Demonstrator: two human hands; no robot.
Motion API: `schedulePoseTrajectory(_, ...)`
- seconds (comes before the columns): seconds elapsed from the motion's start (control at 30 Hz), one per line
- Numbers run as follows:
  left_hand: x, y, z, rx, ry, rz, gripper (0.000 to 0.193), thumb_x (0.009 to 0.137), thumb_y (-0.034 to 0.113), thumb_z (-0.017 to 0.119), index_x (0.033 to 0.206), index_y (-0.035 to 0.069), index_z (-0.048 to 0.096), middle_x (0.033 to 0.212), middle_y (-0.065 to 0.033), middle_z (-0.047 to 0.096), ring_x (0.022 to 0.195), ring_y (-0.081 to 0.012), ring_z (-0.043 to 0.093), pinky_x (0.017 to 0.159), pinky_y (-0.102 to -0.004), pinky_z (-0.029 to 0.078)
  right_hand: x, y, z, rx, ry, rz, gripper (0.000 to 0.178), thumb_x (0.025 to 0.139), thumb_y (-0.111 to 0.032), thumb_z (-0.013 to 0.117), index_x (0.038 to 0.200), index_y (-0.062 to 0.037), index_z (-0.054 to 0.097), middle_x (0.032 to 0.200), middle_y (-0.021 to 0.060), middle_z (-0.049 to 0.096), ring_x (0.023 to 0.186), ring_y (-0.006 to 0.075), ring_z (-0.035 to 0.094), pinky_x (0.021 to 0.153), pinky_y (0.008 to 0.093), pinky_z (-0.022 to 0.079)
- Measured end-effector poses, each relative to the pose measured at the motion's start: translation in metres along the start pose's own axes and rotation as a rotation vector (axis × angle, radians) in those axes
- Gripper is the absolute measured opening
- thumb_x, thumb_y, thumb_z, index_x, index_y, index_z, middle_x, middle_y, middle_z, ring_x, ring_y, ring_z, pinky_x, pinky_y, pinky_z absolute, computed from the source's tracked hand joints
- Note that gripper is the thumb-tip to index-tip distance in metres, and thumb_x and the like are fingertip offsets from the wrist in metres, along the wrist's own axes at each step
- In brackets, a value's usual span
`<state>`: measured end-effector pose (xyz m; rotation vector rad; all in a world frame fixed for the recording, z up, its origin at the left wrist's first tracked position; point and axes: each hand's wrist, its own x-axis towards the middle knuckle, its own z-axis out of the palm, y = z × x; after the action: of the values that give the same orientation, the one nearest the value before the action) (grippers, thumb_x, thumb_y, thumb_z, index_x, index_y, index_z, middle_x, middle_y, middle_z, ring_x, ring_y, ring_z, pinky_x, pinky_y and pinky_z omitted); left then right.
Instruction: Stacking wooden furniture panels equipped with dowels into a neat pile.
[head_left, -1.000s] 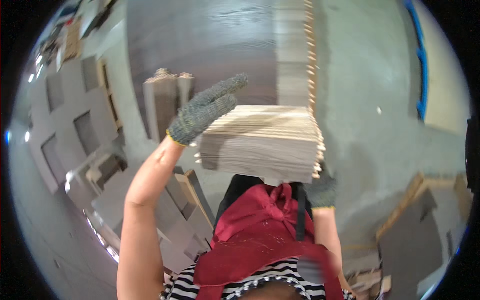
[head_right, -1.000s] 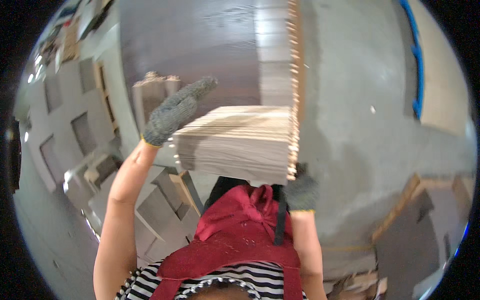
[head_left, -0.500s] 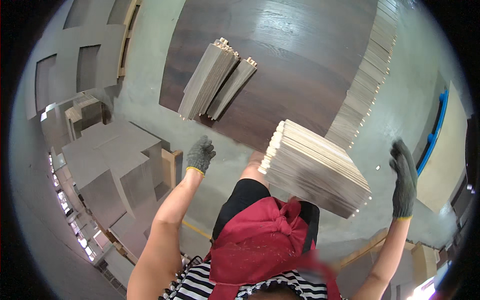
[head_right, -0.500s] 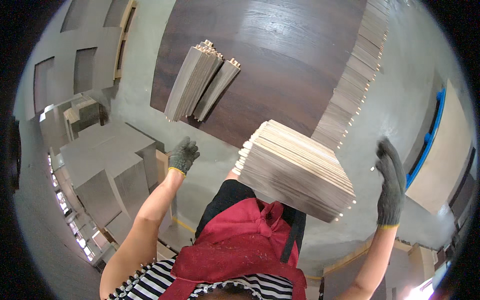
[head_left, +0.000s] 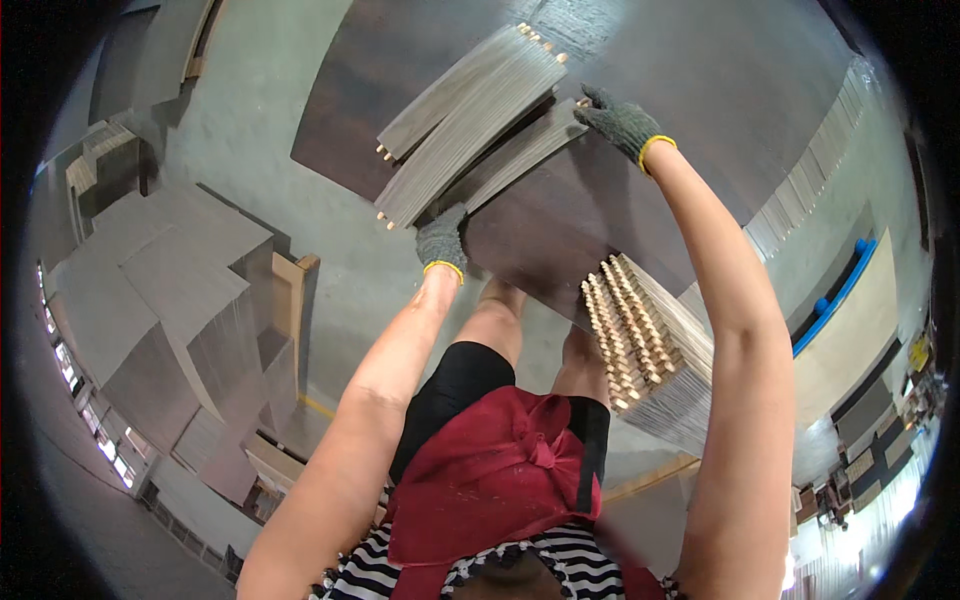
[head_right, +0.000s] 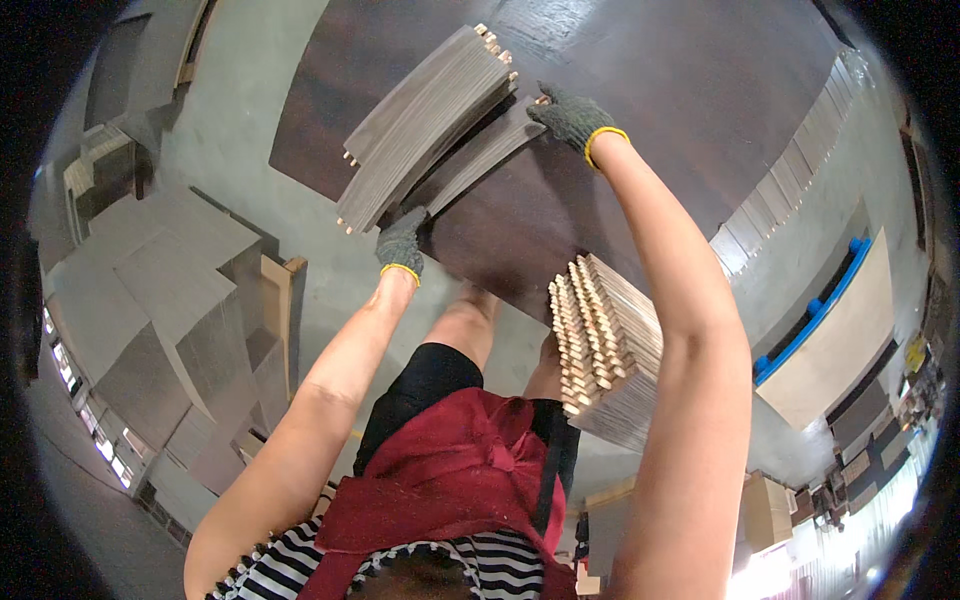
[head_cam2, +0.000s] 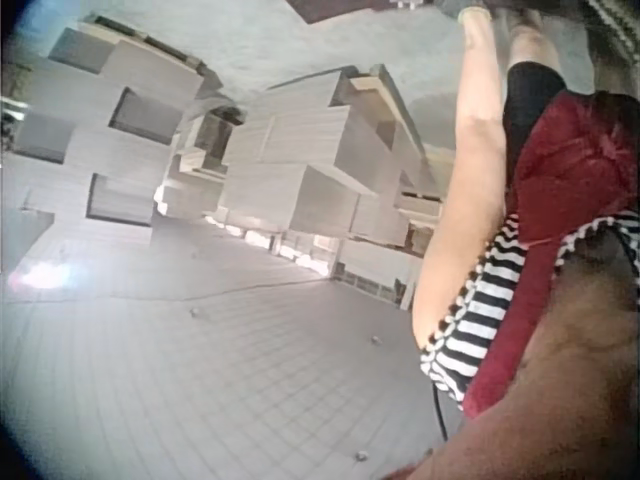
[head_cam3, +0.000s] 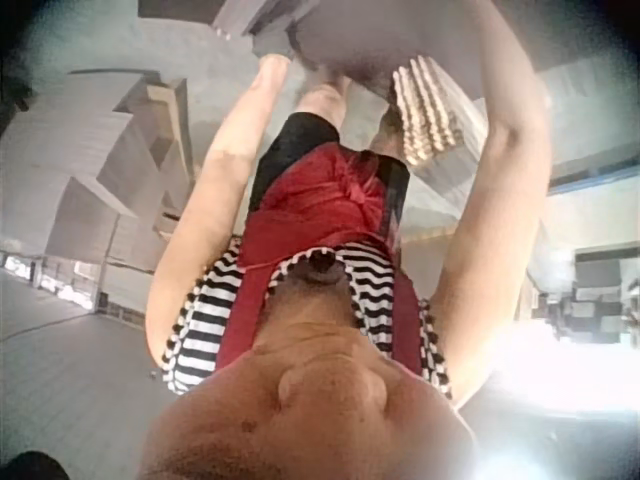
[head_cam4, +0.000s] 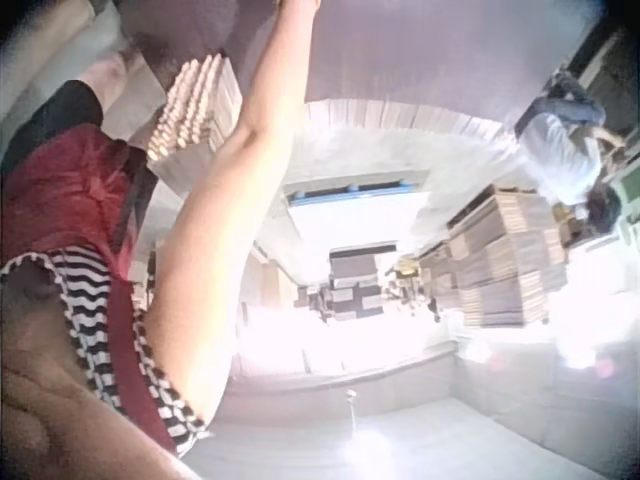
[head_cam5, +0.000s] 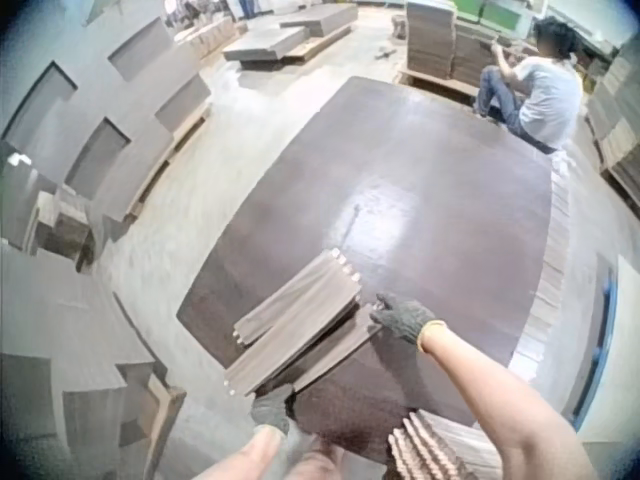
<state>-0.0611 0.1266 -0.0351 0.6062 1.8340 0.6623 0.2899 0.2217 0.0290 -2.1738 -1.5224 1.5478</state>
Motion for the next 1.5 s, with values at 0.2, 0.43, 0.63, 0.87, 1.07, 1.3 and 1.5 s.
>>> schedulePoseTrajectory(0.2, -0.005, 0.0, 0.009, 0.052, 0.035, 0.028, 0.039, 0.071, 0.023, 0.078, 0.103, 0.001, 0.069, 0.101, -0.0112, 0.07, 0.086, -0.0254, 0.064, 0.079, -0.037, 0.051, 0.033, 0.022, 0.034, 0.016, 0.115, -0.049, 0.065, 0.077, -0.042, 0.07, 0.132, -0.0117, 0.054, 0.124, 0.0152, 0.063, 0.112, 0.0348, 0.06, 0.096, 0.0415, 0.046)
schedulePoseTrajectory(0.43, -0.035, -0.014, 0.024, 0.067, 0.025, -0.056, 0.039, 0.072, 0.01, 0.076, 0.106, -0.002, 0.063, 0.094, -0.0103, 0.066, 0.077, -0.0193, 0.064, 0.066, -0.0312, 0.054, 0.009, 0.089, 0.021, -0.017, 0.096, 0.023, 0.043, 0.072, -0.027, 0.077, 0.109, -0.007, 0.065, 0.104, 0.013, 0.069, 0.096, 0.0291, 0.065, 0.084, 0.0394, 0.049)
schedulePoseTrajectory(0.63, -0.05, -0.007, 0.065, 0.15, -0.16, 0.017, 0.041, 0.071, 0.004, 0.076, 0.109, 0.0, 0.062, 0.093, -0.0081, 0.065, 0.075, -0.0174, 0.062, 0.066, -0.0296, 0.052, -0.047, 0.168, 0.022, 0.262, 0.32, -0.006, 0.051, 0.071, -0.017, 0.079, 0.118, -0.0093, 0.062, 0.116, 0.0113, 0.067, 0.105, 0.027, 0.063, 0.091, 0.0391, 0.049)
schedulePoseTrajectory(0.87, -0.046, 0.001, 0.097, 0.299, -0.283, 0.171, 0.044, 0.068, 0.01, 0.078, 0.108, 0.001, 0.063, 0.098, -0.0091, 0.066, 0.085, -0.0189, 0.062, 0.076, -0.0325, 0.052, -0.088, 0.207, 0.005, 0.125, 0.122, 0.087, 0.055, 0.073, -0.023, 0.077, 0.122, -0.0089, 0.06, 0.121, 0.0133, 0.064, 0.11, 0.0307, 0.061, 0.095, 0.04, 0.048)
schedulePoseTrajectory(1.07, -0.045, 0.026, 0.106, 0.336, -0.217, 0.216, 0.045, 0.069, 0.005, 0.079, 0.11, -0.001, 0.059, 0.098, -0.011, 0.065, 0.079, -0.0166, 0.062, 0.068, -0.0292, 0.053, -0.089, 0.206, 0.007, 0.172, 0.285, -0.004, 0.053, 0.077, -0.031, 0.073, 0.123, -0.0098, 0.061, 0.123, 0.0152, 0.063, 0.114, 0.0328, 0.059, 0.097, 0.0409, 0.046)
schedulePoseTrajectory(1.3, -0.036, 0.036, 0.12, 0.334, -0.112, 0.216, 0.055, 0.073, 0.005, 0.077, 0.123, -0.003, 0.055, 0.099, -0.0107, 0.064, 0.077, -0.0174, 0.062, 0.064, -0.0286, 0.053, -0.091, 0.187, 0.001, 0.055, 0.245, 0.066, 0.046, 0.084, -0.039, 0.063, 0.118, -0.0089, 0.064, 0.123, 0.0186, 0.061, 0.113, 0.0356, 0.058, 0.097, 0.0425, 0.045)
schedulePoseTrajectory(1.5, -0.013, 0.034, 0.108, 0.475, -0.127, 0.419, 0.06, 0.071, 0.012, 0.078, 0.125, -0.005, 0.056, 0.116, -0.0161, 0.064, 0.094, -0.0256, 0.065, 0.086, -0.0344, 0.051, -0.096, 0.179, 0.005, -0.11, 0.37, -0.037, 0.043, 0.088, -0.036, 0.06, 0.119, -0.0071, 0.063, 0.124, 0.0208, 0.057, 0.113, 0.038, 0.056, 0.097, 0.0446, 0.045)
